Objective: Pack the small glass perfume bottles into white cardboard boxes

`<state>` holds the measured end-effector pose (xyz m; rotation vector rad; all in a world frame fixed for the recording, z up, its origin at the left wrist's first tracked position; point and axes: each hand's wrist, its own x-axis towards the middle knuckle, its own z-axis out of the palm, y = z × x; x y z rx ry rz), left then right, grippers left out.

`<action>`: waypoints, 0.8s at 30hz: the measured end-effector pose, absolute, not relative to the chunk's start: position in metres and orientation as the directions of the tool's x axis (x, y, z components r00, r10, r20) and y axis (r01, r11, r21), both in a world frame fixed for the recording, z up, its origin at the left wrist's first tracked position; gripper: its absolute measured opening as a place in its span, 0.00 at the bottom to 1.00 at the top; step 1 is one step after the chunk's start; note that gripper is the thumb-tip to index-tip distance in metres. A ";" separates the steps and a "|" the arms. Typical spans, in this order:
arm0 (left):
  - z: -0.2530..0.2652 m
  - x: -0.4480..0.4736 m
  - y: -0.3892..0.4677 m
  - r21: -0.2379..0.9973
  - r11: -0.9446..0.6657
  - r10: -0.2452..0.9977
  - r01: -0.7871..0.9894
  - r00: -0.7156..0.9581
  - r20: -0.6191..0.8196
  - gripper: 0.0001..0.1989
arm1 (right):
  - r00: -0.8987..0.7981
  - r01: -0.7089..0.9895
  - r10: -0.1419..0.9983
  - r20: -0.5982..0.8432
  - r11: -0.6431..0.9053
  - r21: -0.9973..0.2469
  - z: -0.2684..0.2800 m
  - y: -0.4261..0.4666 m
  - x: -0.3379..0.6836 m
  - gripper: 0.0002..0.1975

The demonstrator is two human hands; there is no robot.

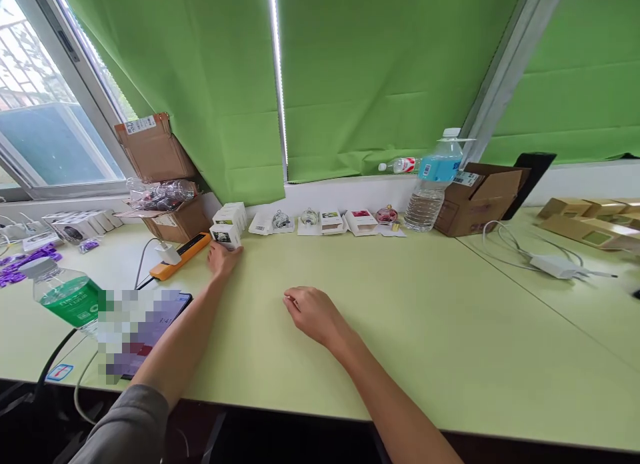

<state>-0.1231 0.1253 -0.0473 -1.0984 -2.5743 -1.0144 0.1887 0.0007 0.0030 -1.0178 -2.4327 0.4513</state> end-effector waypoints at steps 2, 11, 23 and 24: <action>-0.047 -0.126 0.130 0.524 0.504 0.574 0.686 -0.720 0.391 0.40 | -0.629 0.576 0.723 0.284 0.680 -0.453 0.003 -0.002 0.187 0.14; -0.042 -0.130 0.143 0.529 0.523 0.550 0.668 -0.739 0.389 0.38 | -0.694 0.547 0.670 0.263 0.729 -0.412 0.001 -0.014 0.180 0.14; -0.042 -0.138 0.160 0.535 0.524 0.536 0.662 -0.745 0.397 0.42 | -0.735 0.487 0.612 0.292 0.776 -0.401 0.005 -0.022 0.177 0.14; -0.042 -0.137 0.161 0.535 0.526 0.536 0.662 -0.746 0.396 0.42 | -0.733 0.489 0.615 0.290 0.773 -0.403 0.005 -0.022 0.177 0.14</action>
